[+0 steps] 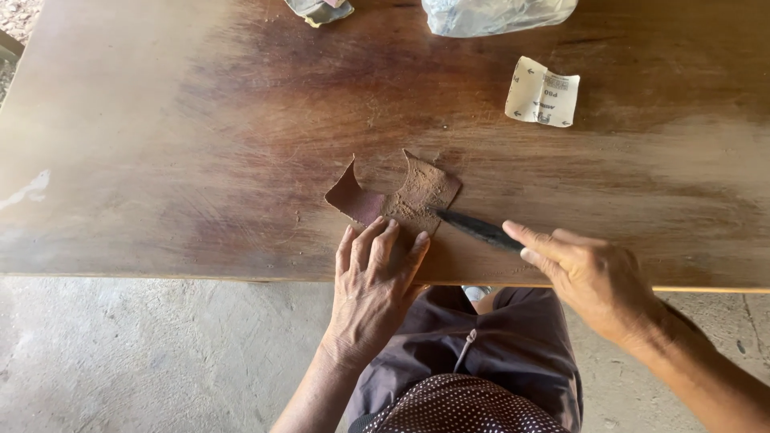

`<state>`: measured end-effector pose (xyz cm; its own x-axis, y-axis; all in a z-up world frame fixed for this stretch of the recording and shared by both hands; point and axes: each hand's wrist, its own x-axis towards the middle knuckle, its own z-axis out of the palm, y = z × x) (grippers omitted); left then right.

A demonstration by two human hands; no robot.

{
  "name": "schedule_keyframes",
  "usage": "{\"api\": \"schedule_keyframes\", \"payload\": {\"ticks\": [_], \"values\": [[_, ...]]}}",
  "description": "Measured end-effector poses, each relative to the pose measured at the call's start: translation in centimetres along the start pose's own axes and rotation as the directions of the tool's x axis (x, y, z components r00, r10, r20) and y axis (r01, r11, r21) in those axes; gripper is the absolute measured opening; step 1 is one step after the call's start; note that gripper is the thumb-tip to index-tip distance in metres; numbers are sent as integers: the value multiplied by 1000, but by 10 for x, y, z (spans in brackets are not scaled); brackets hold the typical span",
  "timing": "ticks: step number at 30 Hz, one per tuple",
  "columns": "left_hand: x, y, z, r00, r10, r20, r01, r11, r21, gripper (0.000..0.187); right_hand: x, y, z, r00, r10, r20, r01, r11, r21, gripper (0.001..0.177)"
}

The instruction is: The person scrapes a section of a wooden table surface using a knife, then switches to sanding the table with a sandpaper sheet. The person moves around the table to sand different areas, including the edges and corners.

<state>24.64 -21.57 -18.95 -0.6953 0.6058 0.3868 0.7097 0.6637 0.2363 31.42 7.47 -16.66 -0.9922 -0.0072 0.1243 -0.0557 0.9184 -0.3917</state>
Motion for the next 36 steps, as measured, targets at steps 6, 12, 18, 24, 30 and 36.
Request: {"api": "schedule_keyframes", "payload": {"ticks": [6,12,18,24,30,36], "values": [[1,0,-2,1000,1,1,-1,1000,-2,68,0,4,2,997,62,39,-59,995,-83,50],[2,1,-2,1000,-4,18,4,1000,11,66,3,-2,-8,998,49,40,-45,995,-94,50],[0,0,0,1000,0,16,0,1000,7,65,5,-4,-14,999,-53,9,54,990,-134,49],[0,0,0,1000,2,19,-3,1000,22,66,10,-5,-16,994,66,91,-49,982,-181,49],[1,0,-1,1000,4,9,-4,1000,1,64,12,1,-19,992,63,111,-41,982,-185,47],[2,1,-3,1000,-5,9,6,1000,-11,64,15,-12,-14,990,77,116,-56,984,-170,46]]}}
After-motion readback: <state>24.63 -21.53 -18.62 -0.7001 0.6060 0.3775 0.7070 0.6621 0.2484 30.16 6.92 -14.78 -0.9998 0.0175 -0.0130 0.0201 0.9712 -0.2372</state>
